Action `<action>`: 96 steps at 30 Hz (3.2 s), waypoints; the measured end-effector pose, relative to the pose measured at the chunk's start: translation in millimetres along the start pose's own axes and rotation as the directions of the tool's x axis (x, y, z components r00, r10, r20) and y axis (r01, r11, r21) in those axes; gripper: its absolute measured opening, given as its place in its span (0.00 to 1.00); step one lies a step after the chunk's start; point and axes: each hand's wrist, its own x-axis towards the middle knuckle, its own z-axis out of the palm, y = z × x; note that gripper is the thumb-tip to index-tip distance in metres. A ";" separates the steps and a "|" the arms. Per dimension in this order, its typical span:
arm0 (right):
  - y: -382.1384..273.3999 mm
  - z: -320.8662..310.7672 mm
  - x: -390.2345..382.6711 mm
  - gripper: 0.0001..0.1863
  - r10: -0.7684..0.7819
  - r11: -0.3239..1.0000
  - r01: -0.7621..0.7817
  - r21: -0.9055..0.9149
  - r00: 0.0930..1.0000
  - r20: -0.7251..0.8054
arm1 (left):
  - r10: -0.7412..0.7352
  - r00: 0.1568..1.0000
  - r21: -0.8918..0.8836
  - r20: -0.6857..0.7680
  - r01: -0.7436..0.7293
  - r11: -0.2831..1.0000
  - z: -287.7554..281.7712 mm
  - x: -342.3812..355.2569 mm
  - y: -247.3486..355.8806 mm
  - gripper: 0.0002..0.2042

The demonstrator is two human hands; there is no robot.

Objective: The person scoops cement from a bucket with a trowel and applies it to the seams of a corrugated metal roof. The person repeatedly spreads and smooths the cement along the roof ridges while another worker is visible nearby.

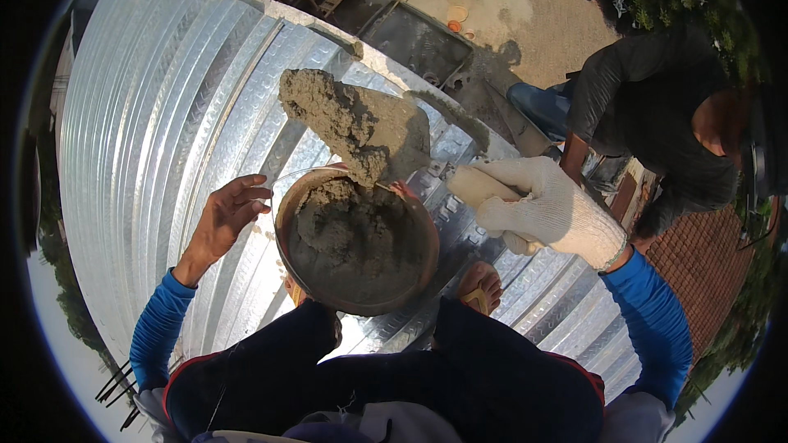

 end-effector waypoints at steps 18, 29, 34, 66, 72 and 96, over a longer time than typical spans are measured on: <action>5.4 -31.1 246.1 0.20 -0.144 0.989 0.145 -0.001 0.984 -0.107 | -0.176 0.964 -0.271 -0.199 0.119 0.955 13.4 -14.4 -50.3 0.22; 25.6 -1.0 313.9 0.28 -0.597 0.698 0.392 -0.599 0.780 -0.186 | -0.171 0.957 -0.275 -0.233 0.104 0.956 12.2 -19.5 -59.3 0.23; 36.2 46.1 307.3 0.31 -0.559 0.612 0.171 -0.772 0.784 -0.270 | -0.225 0.943 -0.266 -0.246 0.157 0.951 12.4 -21.1 -59.1 0.22; 35.5 105.2 294.8 0.34 -0.508 0.445 0.156 -0.882 0.855 -0.105 | -0.147 0.974 -0.315 -0.170 0.087 0.945 28.7 -6.6 -65.5 0.15; 33.7 102.8 268.9 0.34 -0.440 0.594 0.180 -0.785 0.889 -0.129 | -0.141 0.977 -0.315 -0.158 0.086 0.945 28.7 -6.6 -65.6 0.14; -17.1 82.0 318.8 0.29 -0.480 0.487 0.226 -0.843 0.876 -0.043 | -0.199 0.957 -0.330 -0.209 0.122 0.936 18.8 -24.3 -77.9 0.15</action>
